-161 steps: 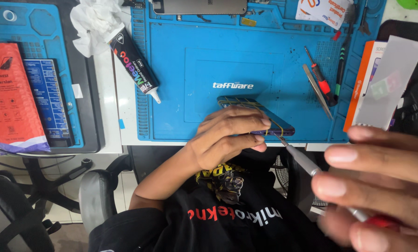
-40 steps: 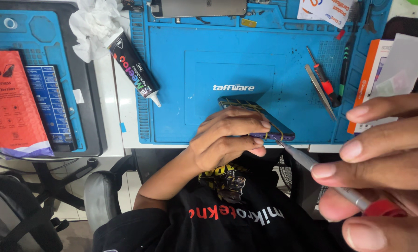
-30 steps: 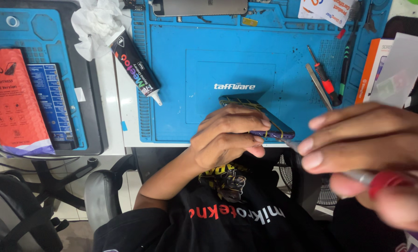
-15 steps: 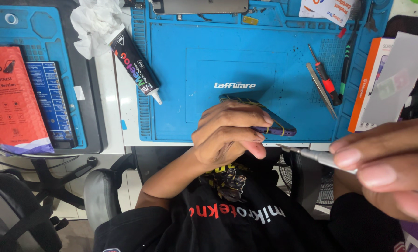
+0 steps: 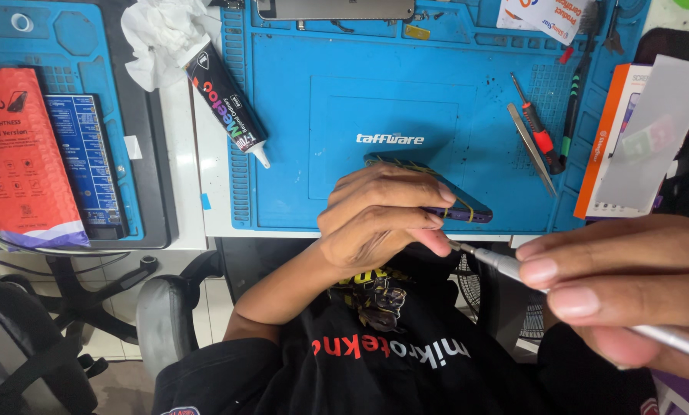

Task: The person holds a smartphone wrapped in crisscrossed rubber bands and uses a screwdriver to pry along the edge of the phone, working around its sides on a blue repair mat. They reposition the phone and rubber bands between prying passes.

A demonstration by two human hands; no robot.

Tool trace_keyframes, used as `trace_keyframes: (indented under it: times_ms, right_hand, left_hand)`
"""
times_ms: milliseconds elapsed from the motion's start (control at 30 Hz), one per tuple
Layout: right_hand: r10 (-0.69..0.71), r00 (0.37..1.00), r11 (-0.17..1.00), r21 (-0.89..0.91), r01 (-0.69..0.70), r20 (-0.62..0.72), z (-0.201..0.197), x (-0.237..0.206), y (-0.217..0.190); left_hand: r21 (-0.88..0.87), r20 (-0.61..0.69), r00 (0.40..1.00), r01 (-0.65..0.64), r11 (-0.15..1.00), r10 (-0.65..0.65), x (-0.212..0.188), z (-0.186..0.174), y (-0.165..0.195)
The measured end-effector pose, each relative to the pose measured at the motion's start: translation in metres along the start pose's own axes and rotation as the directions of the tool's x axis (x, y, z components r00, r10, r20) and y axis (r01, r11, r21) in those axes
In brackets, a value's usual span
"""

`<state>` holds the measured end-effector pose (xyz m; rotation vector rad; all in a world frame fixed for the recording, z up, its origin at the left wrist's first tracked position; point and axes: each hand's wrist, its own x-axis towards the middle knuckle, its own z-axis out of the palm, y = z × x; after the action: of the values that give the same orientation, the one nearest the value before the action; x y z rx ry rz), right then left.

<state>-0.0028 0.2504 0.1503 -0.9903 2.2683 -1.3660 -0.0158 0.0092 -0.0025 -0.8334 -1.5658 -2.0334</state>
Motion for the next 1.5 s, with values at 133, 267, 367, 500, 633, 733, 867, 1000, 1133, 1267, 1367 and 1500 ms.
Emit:
trace_keyframes:
  times_ms: [133,267,367,500,633,733,867,1000,1133,1267,1367,1500]
  right_hand:
    - [0.041,0.999,0.999,0.007,-0.041,0.003,-0.002,-0.001,-0.002]
    - [0.057,0.998,0.998,0.011,-0.057,0.034,-0.005,-0.004,-0.002]
    - [0.060,0.997,0.998,-0.005,-0.060,0.049,-0.007,-0.005,-0.002]
    - [0.017,1.000,0.996,-0.088,-0.015,0.021,-0.003,-0.003,-0.001]
    - [0.013,0.999,0.993,-0.112,-0.018,-0.044,0.005,0.000,-0.002]
    - [0.004,0.995,0.991,-0.130,-0.017,-0.098,0.012,0.000,-0.002]
    - [0.012,0.995,0.992,-0.128,-0.025,-0.099,0.014,-0.002,-0.001]
    - [-0.003,0.996,0.994,-0.113,-0.007,-0.091,0.014,0.000,0.000]
    - [0.105,0.994,0.994,0.019,-0.105,-0.019,0.006,0.004,-0.013]
    - [0.175,0.984,0.978,0.105,-0.177,0.034,-0.001,0.008,-0.021]
    - [0.108,0.993,0.993,0.039,-0.109,0.048,0.000,0.012,-0.016]
    - [0.148,0.987,0.988,0.034,-0.150,0.062,0.002,0.010,-0.020]
  left_hand:
    - [-0.001,-0.006,1.000,0.008,1.000,-0.008,0.001,0.000,0.000]
    - [0.010,-0.008,1.000,-0.006,1.000,0.006,0.002,0.000,-0.001]
    - [0.017,-0.009,1.000,0.004,1.000,-0.004,0.003,0.001,0.001]
    - [0.015,-0.011,1.000,0.010,1.000,-0.010,0.003,0.001,0.001]
    - [0.009,-0.015,1.000,0.006,1.000,-0.006,0.003,0.002,0.000]
    - [0.006,-0.020,1.000,0.005,1.000,-0.005,0.003,0.002,0.000]
    - [0.002,-0.021,1.000,0.002,1.000,-0.002,0.002,0.002,-0.001]
    - [0.006,-0.018,1.000,-0.001,1.000,0.001,0.002,0.002,-0.001]
    - [0.010,-0.018,1.000,-0.001,1.000,0.001,0.003,0.001,-0.001]
    - [0.011,-0.012,1.000,0.000,1.000,0.000,0.004,0.000,-0.001]
    - [0.011,-0.018,1.000,-0.004,1.000,0.005,0.004,0.001,-0.001]
    - [0.008,-0.023,1.000,-0.001,1.000,0.001,0.004,0.002,0.000]
